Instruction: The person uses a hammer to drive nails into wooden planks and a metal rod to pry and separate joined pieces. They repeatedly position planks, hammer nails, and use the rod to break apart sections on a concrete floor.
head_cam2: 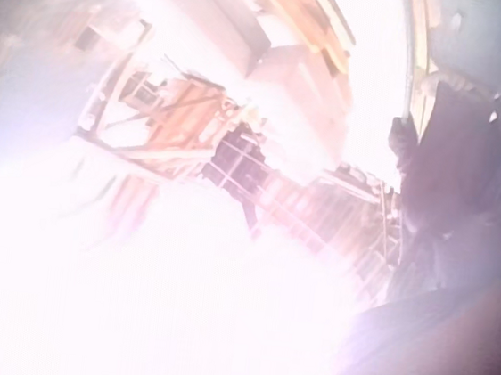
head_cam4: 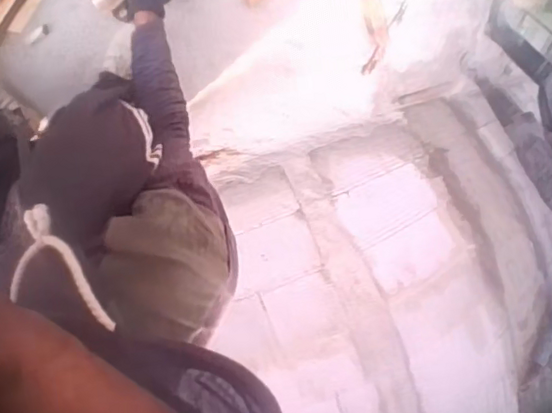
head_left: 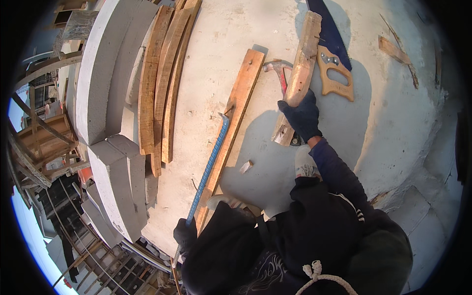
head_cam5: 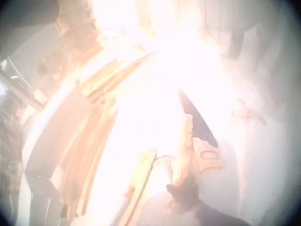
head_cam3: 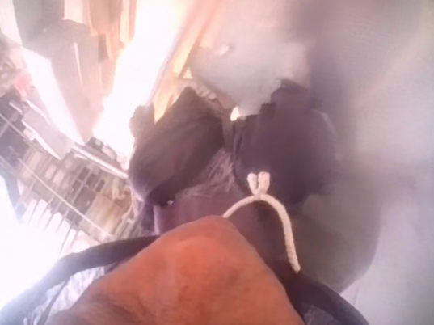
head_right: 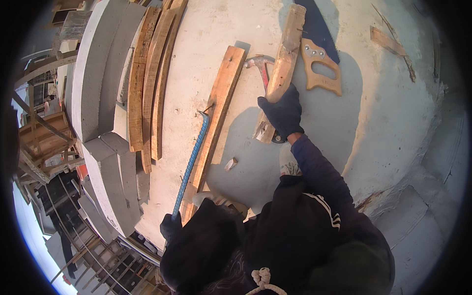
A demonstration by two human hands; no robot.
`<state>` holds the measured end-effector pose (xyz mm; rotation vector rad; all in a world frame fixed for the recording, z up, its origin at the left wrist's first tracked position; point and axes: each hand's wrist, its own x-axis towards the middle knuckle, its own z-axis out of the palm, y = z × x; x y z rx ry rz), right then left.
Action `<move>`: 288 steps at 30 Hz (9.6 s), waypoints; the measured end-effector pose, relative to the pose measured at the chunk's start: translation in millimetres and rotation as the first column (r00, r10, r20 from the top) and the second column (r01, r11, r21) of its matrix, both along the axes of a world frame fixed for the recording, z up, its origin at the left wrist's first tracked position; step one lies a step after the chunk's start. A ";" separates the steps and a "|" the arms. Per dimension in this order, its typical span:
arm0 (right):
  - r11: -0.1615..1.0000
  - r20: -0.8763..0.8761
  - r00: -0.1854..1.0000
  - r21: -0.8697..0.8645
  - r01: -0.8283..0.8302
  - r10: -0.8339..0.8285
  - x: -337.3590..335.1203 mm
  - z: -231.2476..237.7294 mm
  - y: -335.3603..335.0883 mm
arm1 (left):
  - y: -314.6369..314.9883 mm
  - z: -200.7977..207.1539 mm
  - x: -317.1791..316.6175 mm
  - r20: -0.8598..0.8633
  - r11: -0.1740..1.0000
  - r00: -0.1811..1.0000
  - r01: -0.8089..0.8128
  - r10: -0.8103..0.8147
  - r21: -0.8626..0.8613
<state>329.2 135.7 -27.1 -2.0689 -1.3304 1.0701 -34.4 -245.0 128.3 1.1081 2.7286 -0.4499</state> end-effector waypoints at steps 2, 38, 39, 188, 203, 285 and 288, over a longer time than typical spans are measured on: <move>0.990 -0.037 0.999 0.140 -0.005 0.011 12.9 -1.4 -4.5 | 19.6 48.1 -1.6 -0.059 0.996 0.995 0.082 -0.083 -0.021; 0.542 0.137 0.582 0.247 -0.804 0.801 -93.6 46.9 -80.4 | 177.7 261.7 59.6 -0.169 0.930 0.946 0.221 -0.278 -0.293; 0.534 0.158 0.576 0.242 -0.810 0.802 -99.0 46.9 -82.0 | 164.0 255.5 49.3 -0.031 0.940 0.982 0.170 -0.188 -0.297; 0.533 -0.010 0.539 0.170 -0.829 0.842 10.2 62.9 -42.8 | 233.2 139.0 25.9 0.266 0.934 0.927 0.316 -0.266 -0.168; 0.639 0.065 0.651 0.142 -0.756 0.756 33.9 41.4 74.5 | 404.3 296.1 143.5 0.079 0.653 0.740 0.633 -0.667 -0.415; -0.247 0.631 -0.010 0.288 -0.925 0.776 -265.5 50.7 -90.4 | 12.2 10.9 -215.0 0.009 0.919 1.000 -0.016 0.014 0.393; -0.239 0.582 0.034 0.385 -0.891 0.812 -262.7 55.7 -87.0 | 21.8 -36.8 -155.0 0.179 0.880 0.977 0.020 -0.118 0.474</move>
